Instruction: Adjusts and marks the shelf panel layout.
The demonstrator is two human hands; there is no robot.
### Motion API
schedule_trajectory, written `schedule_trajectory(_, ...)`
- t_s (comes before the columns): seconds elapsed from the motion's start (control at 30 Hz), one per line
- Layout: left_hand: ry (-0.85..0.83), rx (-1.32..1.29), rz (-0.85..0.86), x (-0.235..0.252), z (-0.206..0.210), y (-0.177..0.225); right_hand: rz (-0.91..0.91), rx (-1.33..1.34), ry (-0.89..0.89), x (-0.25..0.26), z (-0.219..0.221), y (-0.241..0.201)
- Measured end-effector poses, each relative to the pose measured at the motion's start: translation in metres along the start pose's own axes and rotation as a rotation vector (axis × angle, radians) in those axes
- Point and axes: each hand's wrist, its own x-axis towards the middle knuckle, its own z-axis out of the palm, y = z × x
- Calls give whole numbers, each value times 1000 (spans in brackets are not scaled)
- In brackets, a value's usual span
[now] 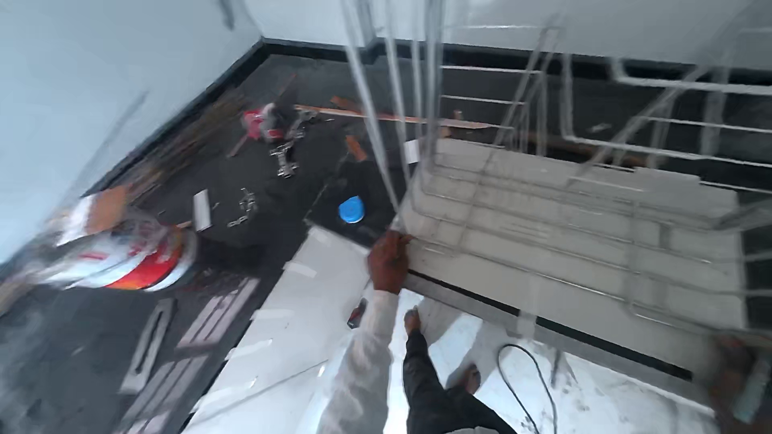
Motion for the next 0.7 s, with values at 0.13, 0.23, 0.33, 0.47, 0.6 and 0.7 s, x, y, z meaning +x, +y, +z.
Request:
schedule_trajectory(0.13,-68,78,37,-3,-2,0,-22,-106,78,0,3,13)
schedule_trajectory(0.23,-120,98,-74,2,-2,4,-128,-198,126,4,4,24)
schedule_trajectory(0.33,-116,92,-92,4,-1,4,-140,-181,172,4,7,23)
schedule_trajectory(0.47,-68,94,-57,2,2,5,-143,-177,189,4,6,24)
schedule_trajectory(0.6,-84,111,-76,1,1,9,-136,-197,208,3,7,22)
schedule_trajectory(0.7,-92,117,-109,2,0,14,-148,-210,217,4,8,22)
